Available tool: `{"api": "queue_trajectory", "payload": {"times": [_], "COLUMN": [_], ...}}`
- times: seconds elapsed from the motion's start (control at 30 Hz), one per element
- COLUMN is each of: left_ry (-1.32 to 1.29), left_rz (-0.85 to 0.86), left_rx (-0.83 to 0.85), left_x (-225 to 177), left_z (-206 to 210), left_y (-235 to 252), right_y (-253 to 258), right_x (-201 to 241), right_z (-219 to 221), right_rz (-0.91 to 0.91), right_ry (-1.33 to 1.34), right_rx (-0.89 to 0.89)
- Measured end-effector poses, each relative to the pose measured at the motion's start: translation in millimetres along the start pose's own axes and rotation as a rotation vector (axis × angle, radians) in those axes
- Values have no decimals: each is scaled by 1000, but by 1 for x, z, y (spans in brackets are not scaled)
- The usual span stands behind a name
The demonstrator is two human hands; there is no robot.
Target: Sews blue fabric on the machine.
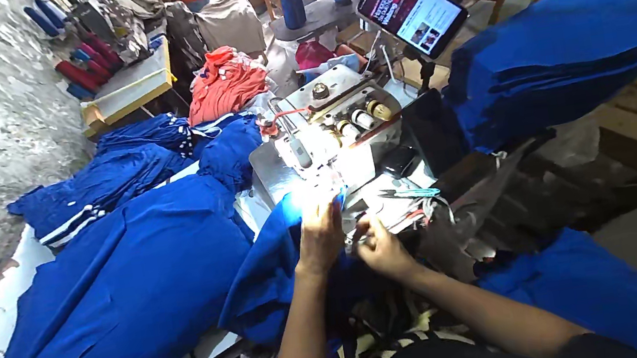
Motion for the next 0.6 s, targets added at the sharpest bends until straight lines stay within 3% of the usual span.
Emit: {"api": "queue_trajectory", "payload": {"times": [0.07, 0.13, 0.27, 0.43, 0.5, 0.6], "left_ry": [0, -2, -2, 59, 94, 154], "left_rz": [-28, -56, -67, -8, 15, 18], "left_rx": [-32, -69, -84, -21, 20, 59], "left_x": [-1, -1, 2, 6, 12, 15], "left_z": [-4, -5, -6, -12, -13, -12], "left_y": [-1, -4, -7, -12, -12, -10], "right_y": [24, 50, 81, 84, 84, 71], "right_x": [7, 20, 33, 17, 6, -3], "right_z": [-9, -16, -16, -15, -22, -16], "right_rz": [-239, -376, -154, -140, -102, -257], "right_ry": [-113, -209, -92, 196, 152, -4], "right_rx": [-159, -184, -29, -313, -351, -412]}}
Point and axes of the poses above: each hand's wrist, its own y-axis towards the middle knuckle, its own z-axis out of the palm, x = y × z, the point moved 2 cm from there along y, towards the middle knuckle, and after that the axes turned 6 degrees about y, right-handed, at the moved point
